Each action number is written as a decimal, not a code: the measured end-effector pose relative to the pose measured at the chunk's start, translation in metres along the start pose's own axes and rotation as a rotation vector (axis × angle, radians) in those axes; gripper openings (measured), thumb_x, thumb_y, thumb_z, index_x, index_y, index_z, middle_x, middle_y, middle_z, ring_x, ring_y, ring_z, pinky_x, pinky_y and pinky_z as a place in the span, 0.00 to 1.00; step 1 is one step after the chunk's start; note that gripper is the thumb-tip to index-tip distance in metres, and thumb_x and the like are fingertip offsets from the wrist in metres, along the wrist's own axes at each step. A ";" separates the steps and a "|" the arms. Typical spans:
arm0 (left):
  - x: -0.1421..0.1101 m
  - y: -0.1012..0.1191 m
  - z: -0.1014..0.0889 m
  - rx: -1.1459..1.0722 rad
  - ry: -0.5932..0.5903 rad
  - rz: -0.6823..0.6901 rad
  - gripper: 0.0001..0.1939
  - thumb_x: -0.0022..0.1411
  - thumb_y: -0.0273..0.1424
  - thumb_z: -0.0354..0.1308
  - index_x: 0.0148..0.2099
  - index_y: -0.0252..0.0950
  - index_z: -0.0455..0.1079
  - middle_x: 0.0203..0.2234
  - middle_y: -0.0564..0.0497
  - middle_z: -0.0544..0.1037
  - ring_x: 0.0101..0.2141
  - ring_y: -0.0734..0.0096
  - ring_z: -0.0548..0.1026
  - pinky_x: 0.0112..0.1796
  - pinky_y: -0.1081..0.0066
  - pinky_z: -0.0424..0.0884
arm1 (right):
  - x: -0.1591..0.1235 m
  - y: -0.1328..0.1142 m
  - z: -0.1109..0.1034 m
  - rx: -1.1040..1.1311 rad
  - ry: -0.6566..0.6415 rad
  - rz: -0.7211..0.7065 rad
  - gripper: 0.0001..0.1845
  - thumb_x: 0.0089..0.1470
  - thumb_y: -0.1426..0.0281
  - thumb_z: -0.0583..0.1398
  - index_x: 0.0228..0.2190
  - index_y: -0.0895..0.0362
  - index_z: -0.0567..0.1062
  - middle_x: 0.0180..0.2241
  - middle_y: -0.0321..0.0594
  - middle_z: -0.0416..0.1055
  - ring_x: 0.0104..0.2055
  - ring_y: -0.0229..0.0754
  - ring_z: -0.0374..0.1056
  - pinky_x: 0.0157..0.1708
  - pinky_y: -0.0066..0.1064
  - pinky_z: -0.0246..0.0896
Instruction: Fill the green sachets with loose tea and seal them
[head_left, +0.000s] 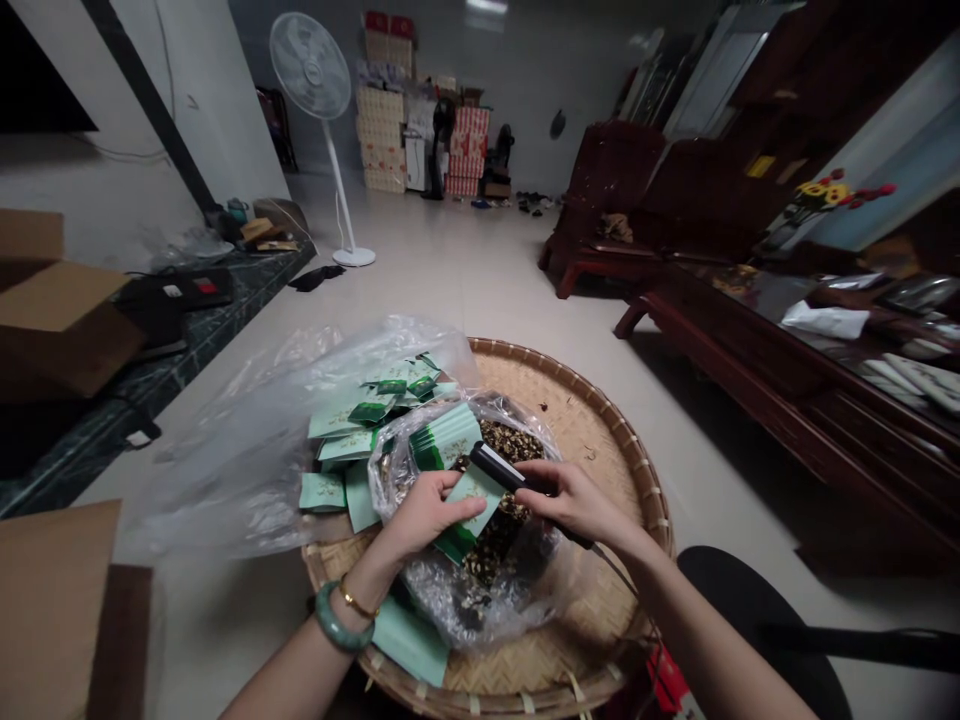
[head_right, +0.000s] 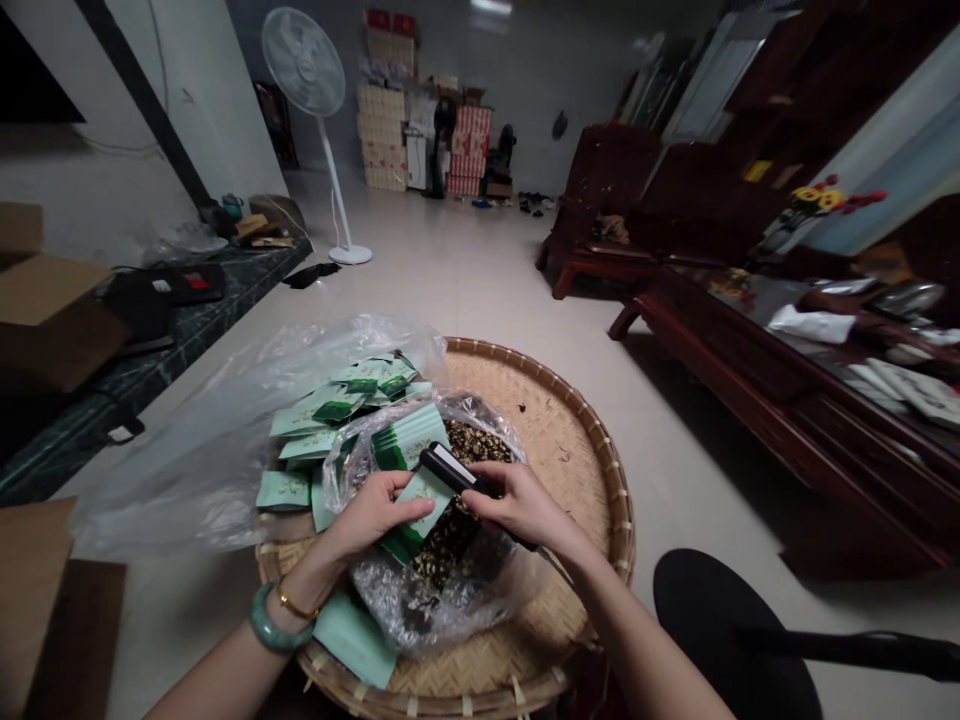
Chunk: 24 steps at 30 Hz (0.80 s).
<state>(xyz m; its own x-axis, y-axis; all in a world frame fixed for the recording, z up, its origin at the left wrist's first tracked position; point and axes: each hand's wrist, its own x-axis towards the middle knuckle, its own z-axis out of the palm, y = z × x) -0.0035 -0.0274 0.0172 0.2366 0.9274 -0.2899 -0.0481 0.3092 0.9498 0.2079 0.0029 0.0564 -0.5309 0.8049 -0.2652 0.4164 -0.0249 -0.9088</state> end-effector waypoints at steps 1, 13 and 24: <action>0.000 0.000 0.000 0.002 0.007 0.004 0.17 0.41 0.38 0.69 0.28 0.30 0.74 0.20 0.54 0.74 0.22 0.74 0.68 0.26 0.75 0.62 | 0.000 0.000 0.000 -0.008 0.000 -0.005 0.18 0.53 0.62 0.59 0.42 0.59 0.76 0.22 0.33 0.67 0.18 0.31 0.57 0.17 0.22 0.53; 0.000 -0.001 -0.001 0.000 0.002 0.024 0.19 0.42 0.40 0.69 0.31 0.29 0.75 0.22 0.53 0.76 0.24 0.72 0.70 0.27 0.75 0.64 | -0.001 0.002 0.004 0.041 -0.027 -0.008 0.19 0.52 0.61 0.60 0.43 0.59 0.76 0.21 0.32 0.67 0.18 0.31 0.59 0.18 0.22 0.56; 0.000 -0.009 -0.008 -0.138 0.053 0.069 0.25 0.41 0.39 0.70 0.41 0.31 0.73 0.31 0.48 0.80 0.30 0.67 0.76 0.31 0.72 0.70 | -0.015 0.055 -0.004 -0.515 0.292 -0.011 0.21 0.46 0.62 0.63 0.42 0.59 0.77 0.33 0.45 0.77 0.33 0.47 0.71 0.33 0.35 0.65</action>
<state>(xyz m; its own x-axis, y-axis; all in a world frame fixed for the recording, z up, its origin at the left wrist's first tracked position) -0.0108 -0.0291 0.0076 0.1768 0.9560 -0.2340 -0.1962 0.2672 0.9435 0.2417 -0.0079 0.0114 -0.3425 0.9351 -0.0910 0.7557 0.2167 -0.6180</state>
